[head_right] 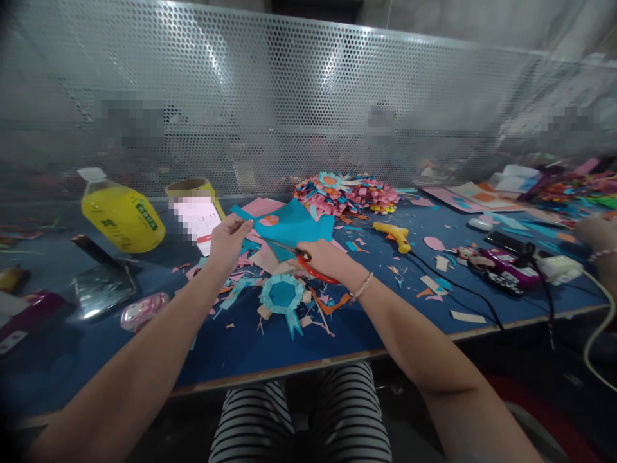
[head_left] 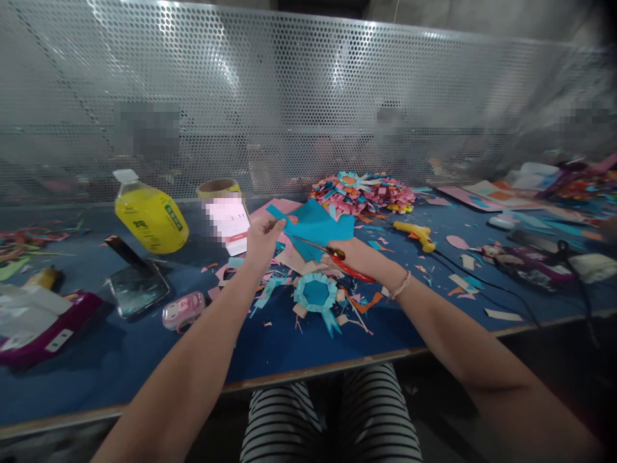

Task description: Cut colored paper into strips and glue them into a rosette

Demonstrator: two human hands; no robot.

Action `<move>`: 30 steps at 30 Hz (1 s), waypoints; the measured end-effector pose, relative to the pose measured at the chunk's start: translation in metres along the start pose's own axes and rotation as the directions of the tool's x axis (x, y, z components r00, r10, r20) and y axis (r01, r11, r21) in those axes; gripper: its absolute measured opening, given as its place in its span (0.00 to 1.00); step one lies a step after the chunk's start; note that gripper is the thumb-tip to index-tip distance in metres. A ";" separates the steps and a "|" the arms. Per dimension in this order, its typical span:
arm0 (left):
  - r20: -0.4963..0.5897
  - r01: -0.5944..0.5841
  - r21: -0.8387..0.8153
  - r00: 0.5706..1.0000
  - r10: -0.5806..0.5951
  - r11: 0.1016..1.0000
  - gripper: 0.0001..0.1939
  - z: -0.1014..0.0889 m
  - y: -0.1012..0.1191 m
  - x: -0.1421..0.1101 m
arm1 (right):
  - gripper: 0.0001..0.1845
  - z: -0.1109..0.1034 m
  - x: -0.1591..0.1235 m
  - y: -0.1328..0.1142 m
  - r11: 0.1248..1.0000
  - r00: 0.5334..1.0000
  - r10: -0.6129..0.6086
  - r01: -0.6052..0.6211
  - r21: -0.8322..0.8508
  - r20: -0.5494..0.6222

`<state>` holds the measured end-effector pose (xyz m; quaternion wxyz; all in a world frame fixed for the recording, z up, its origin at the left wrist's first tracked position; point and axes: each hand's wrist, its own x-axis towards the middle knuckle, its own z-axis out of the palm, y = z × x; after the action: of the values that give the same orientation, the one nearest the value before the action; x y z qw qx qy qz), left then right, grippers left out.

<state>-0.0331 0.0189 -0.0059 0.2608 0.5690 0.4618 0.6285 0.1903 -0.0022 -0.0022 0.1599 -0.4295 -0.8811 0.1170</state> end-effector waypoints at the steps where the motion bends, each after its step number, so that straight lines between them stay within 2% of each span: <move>1: -0.005 0.001 0.004 1.000 -0.001 1.000 0.10 0.000 0.001 0.000 | 0.17 -0.001 0.000 -0.001 1.000 1.000 -0.004 0.004 -0.004 -0.004; 7: -0.008 -0.004 0.064 1.000 0.005 0.998 0.11 -0.001 0.005 -0.002 | 0.12 -0.007 -0.003 -0.006 0.999 1.000 -0.007 0.008 -0.054 0.017; 12: 0.016 0.009 0.076 1.000 -0.010 0.997 0.12 -0.002 0.005 -0.003 | 0.14 -0.008 -0.003 -0.006 0.995 0.999 -0.020 0.023 -0.102 0.036; 17: -0.020 -0.012 0.118 1.000 0.014 0.993 0.12 -0.002 0.005 -0.002 | 0.17 -0.008 -0.007 -0.006 0.993 0.997 -0.052 0.057 -0.104 0.050; 21: -0.046 0.007 0.098 0.999 -0.003 0.995 0.09 -0.003 0.004 -0.001 | 0.19 -0.008 -0.010 -0.004 0.995 0.993 -0.092 0.094 -0.021 0.076; 24: -0.074 0.044 0.042 0.996 -0.041 0.998 0.10 -0.002 0.001 -0.001 | 0.17 -0.003 -0.004 0.001 0.986 0.999 -0.042 0.043 0.162 -0.009; 26: -0.089 0.050 -0.005 0.995 -0.050 0.999 0.11 0.000 -0.001 -0.001 | 0.17 0.004 0.002 0.002 0.920 0.993 0.046 0.002 0.393 -0.113; 27: -0.091 0.052 -0.032 0.994 -0.055 0.998 0.11 0.002 -0.002 -0.002 | 0.19 0.008 0.005 0.001 0.848 0.982 0.098 0.003 0.530 -0.161; 30: -0.078 0.097 -0.128 0.991 -0.108 0.987 0.11 0.011 0.001 -0.008 | 0.24 0.018 0.011 -0.007 0.550 0.951 0.215 0.071 0.832 -0.223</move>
<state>-0.0203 0.0148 -0.0094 0.3078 0.5001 0.4611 0.6652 0.1718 0.0010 -0.0141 0.4701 -0.3511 -0.6667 0.4597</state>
